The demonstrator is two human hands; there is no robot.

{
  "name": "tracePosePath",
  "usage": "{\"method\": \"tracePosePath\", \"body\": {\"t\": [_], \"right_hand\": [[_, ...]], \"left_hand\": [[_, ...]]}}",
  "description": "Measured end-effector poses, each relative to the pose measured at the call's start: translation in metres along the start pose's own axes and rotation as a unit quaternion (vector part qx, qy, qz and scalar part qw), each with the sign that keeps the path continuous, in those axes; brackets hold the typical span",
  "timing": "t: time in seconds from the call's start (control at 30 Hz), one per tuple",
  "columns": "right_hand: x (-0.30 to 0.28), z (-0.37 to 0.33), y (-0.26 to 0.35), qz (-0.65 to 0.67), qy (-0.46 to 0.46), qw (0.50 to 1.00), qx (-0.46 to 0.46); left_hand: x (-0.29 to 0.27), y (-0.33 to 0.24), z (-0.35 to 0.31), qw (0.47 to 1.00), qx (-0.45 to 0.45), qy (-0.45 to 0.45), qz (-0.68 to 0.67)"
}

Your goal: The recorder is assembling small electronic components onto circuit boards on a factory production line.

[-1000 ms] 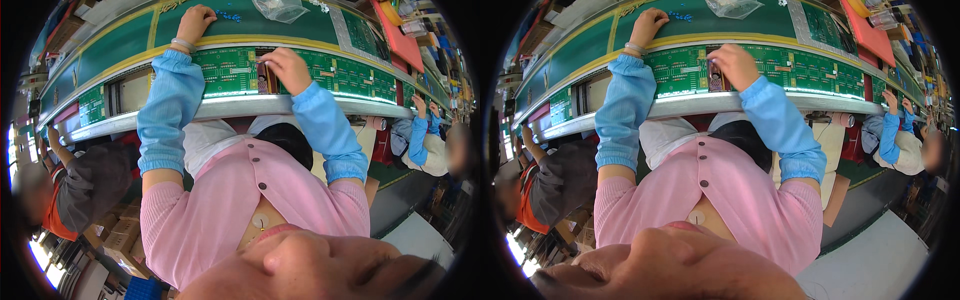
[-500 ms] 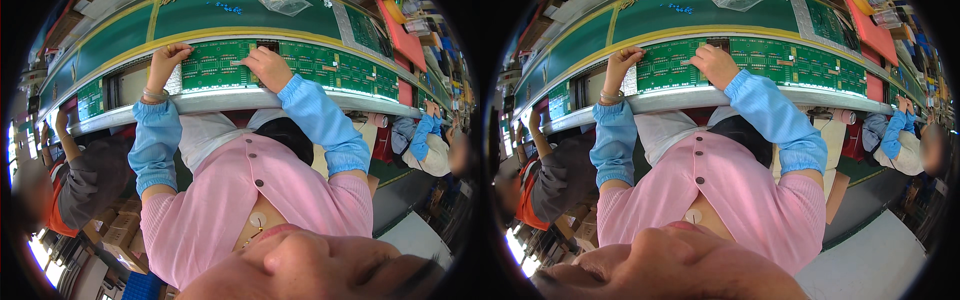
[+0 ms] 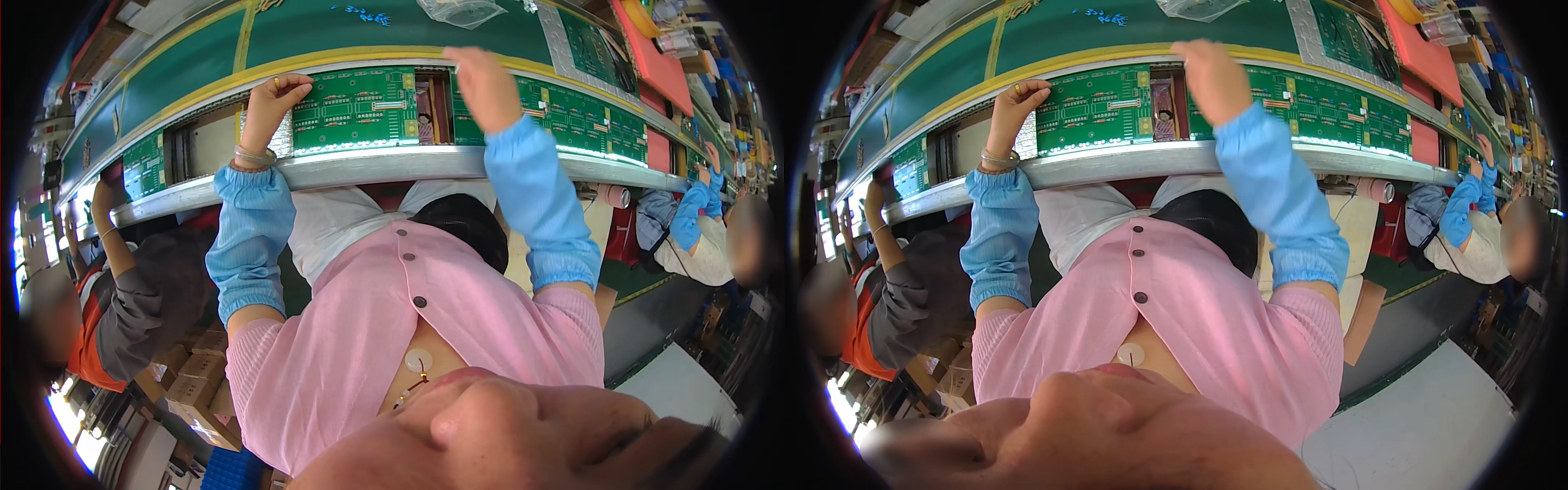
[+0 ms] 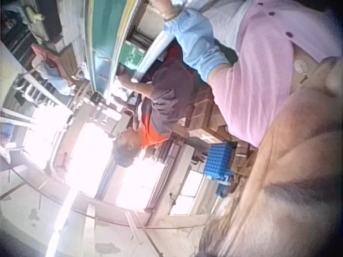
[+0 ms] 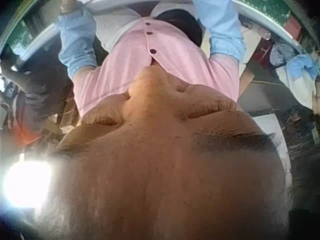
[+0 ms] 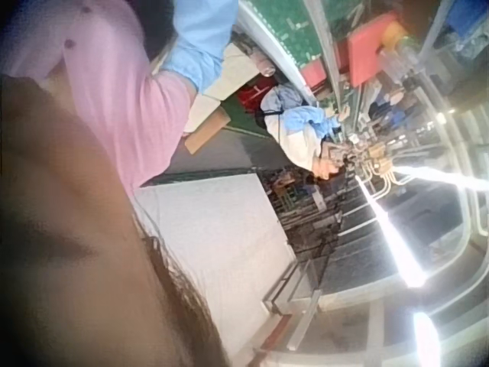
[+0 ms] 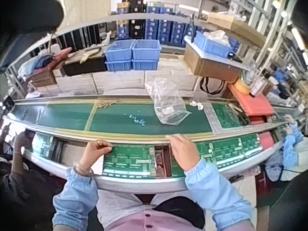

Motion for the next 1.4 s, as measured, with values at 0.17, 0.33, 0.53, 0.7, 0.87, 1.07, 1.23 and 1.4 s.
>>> {"method": "tracePosePath", "body": {"t": [0.17, 0.33, 0.53, 0.7, 0.87, 1.07, 1.23, 1.4], "right_hand": [[0.054, 0.073, -0.103, 0.027, -0.022, 0.994, 0.104], [0.064, 0.107, -0.098, -0.037, -0.053, 0.99, 0.124], [0.09, 0.114, -0.113, -0.091, -0.089, 0.984, 0.124], [0.091, 0.118, -0.087, -0.077, -0.063, 0.987, 0.128], [0.082, 0.121, -0.083, -0.065, -0.105, 0.99, 0.065], [0.091, 0.115, -0.09, -0.068, -0.08, 0.991, 0.078], [0.062, 0.111, -0.063, -0.02, -0.109, 0.994, 0.026], [0.087, 0.12, -0.065, -0.084, -0.024, 0.995, 0.047]], "left_hand": [[0.018, -0.003, 0.002, 1.0, 0.016, 0.001, -0.009], [0.041, -0.018, 0.002, 0.998, 0.028, -0.017, 0.045], [0.097, -0.053, 0.004, 0.972, 0.136, 0.012, 0.193], [0.123, -0.057, 0.005, 0.933, 0.186, 0.035, 0.306], [0.136, -0.059, 0.007, 0.913, 0.225, 0.047, 0.336], [0.139, -0.059, 0.006, 0.907, 0.228, 0.039, 0.353], [0.134, -0.061, 0.003, 0.905, 0.231, 0.033, 0.355], [0.13, -0.059, 0.003, 0.909, 0.225, 0.026, 0.35]]}}
Point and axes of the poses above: each hand's wrist, its own z-axis towards the middle knuckle, its own x-axis out of the palm, y = z × x, the point moved 9 cm from there along z, towards the middle knuckle, and after that the axes turned 8 degrees about -z, right-handed, at the moved point
